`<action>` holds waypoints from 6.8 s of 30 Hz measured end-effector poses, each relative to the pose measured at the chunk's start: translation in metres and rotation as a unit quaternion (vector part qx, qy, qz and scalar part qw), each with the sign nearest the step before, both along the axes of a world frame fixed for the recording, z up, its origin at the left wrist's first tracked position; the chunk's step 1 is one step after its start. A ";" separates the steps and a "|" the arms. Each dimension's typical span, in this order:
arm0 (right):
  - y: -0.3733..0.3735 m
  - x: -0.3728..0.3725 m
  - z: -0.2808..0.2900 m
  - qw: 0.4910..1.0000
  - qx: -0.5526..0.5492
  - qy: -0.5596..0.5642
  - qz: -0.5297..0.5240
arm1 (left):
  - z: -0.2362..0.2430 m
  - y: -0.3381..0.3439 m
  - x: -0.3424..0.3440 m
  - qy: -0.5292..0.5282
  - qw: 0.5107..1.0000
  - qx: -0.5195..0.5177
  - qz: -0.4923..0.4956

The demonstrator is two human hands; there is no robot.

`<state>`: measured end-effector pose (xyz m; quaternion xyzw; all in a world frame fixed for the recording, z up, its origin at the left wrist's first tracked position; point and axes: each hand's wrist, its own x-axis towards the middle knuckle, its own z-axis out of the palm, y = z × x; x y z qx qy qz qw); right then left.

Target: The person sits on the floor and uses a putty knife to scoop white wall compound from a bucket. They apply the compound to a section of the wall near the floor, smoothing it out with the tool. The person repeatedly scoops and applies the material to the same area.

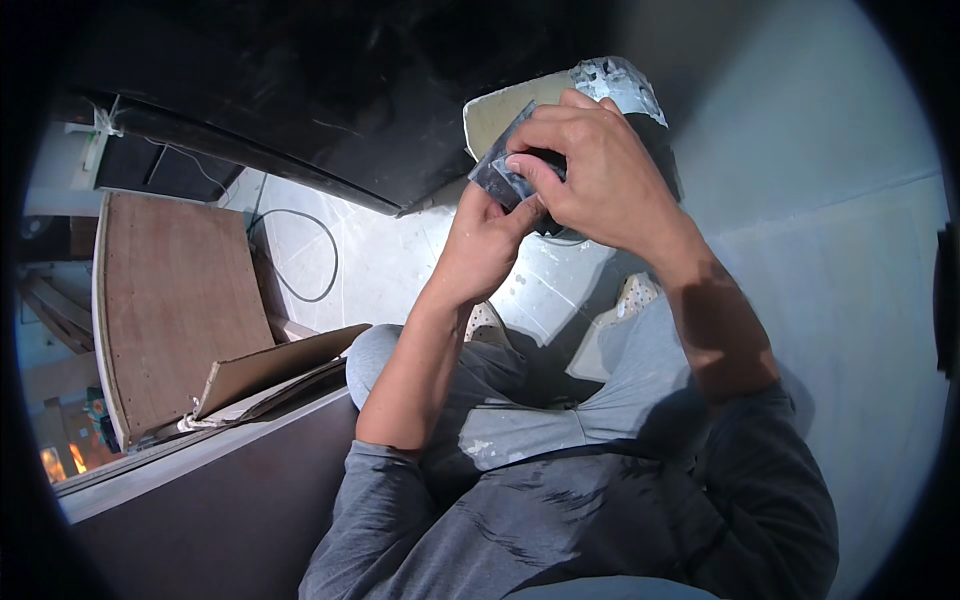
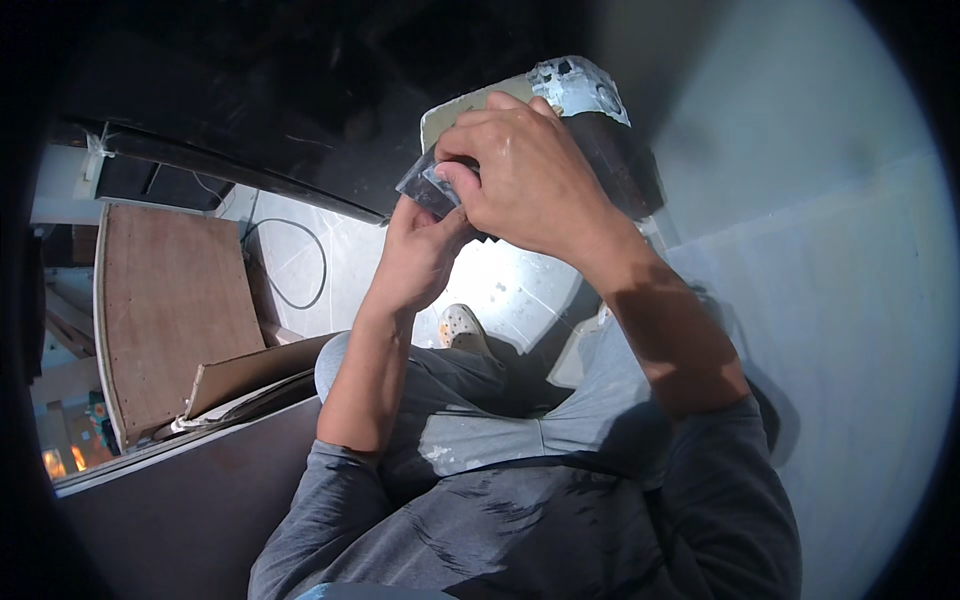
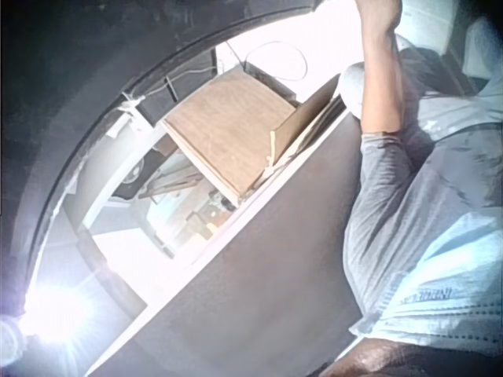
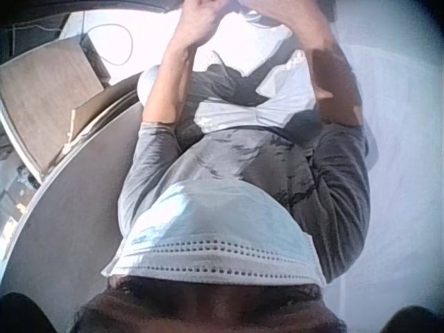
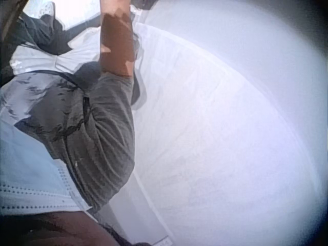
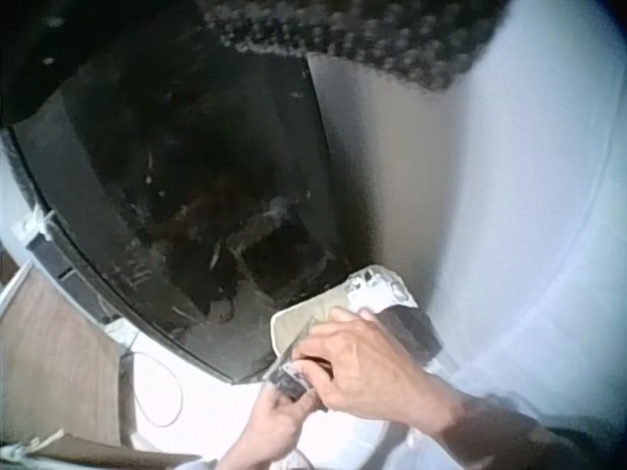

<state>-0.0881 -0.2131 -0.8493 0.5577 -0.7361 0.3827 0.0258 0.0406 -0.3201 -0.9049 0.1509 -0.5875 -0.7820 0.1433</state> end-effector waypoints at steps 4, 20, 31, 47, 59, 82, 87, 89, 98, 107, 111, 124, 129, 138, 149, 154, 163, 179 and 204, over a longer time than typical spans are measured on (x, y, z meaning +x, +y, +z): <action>-0.001 -0.017 -0.009 0.998 -0.043 0.019 -0.036 | 0.008 0.004 0.000 0.010 1.000 0.015 -0.004; 0.001 -0.006 -0.004 0.999 -0.017 0.031 -0.007 | 0.006 -0.001 0.002 -0.033 0.999 0.033 -0.024; 0.002 -0.005 -0.005 0.999 0.026 0.035 0.005 | -0.001 -0.001 0.002 -0.099 0.993 -0.041 -0.044; 0.003 -0.004 -0.001 0.996 0.016 0.039 0.075 | 0.008 -0.007 0.007 -0.162 0.975 0.019 -0.150; 0.018 -0.037 0.006 0.985 0.071 0.116 -0.107 | 0.032 -0.006 0.007 -0.137 0.980 0.051 -0.138; -0.006 0.007 0.001 0.918 -0.333 -0.212 -0.045 | 0.035 -0.042 0.015 0.110 0.979 0.133 0.112; -0.005 0.005 0.006 0.969 -0.029 -0.246 -0.001 | 0.037 -0.047 0.020 0.097 0.984 0.069 0.129; -0.003 0.001 0.004 0.958 -0.054 -0.280 0.007 | 0.040 -0.049 0.020 0.070 0.988 0.010 0.139; 0.010 -0.029 0.014 0.896 -0.188 -0.402 -0.029 | 0.044 -0.068 0.027 0.032 0.978 0.019 0.208; 0.012 -0.002 0.015 0.914 -0.283 -0.285 0.056 | 0.009 -0.031 0.013 0.153 0.843 0.507 -0.092; 0.007 0.026 0.029 0.942 -0.303 0.082 0.123 | 0.001 -0.024 0.016 0.107 0.851 0.504 -0.098; -0.008 -0.001 0.006 0.960 -0.276 0.025 -0.042 | 0.012 -0.001 0.014 -0.031 0.899 0.394 -0.190; 0.015 -0.039 0.022 0.879 -0.388 -0.253 -0.118 | 0.018 -0.005 0.013 -0.008 0.935 0.343 -0.086; 0.036 -0.063 0.011 0.879 -0.095 -0.465 0.054 | 0.028 -0.015 0.012 -0.010 0.956 0.292 0.008; 0.085 -0.120 -0.003 0.829 -0.237 -0.506 -0.019 | 0.057 -0.090 0.030 0.114 0.891 0.290 0.329; 0.065 -0.107 -0.006 0.784 -0.199 -0.586 0.032 | 0.042 -0.087 0.022 0.107 0.904 0.320 0.262; 0.079 -0.104 0.004 0.859 -0.168 -0.480 0.053 | 0.012 -0.143 -0.006 0.229 0.932 0.281 -0.016; 0.062 0.085 -0.041 0.822 -0.246 -0.477 0.190 | 0.028 -0.115 0.050 0.151 0.960 0.232 -0.044; 0.036 0.073 -0.067 0.660 -0.487 -0.571 0.025 | 0.001 0.070 0.042 0.068 0.967 0.018 0.246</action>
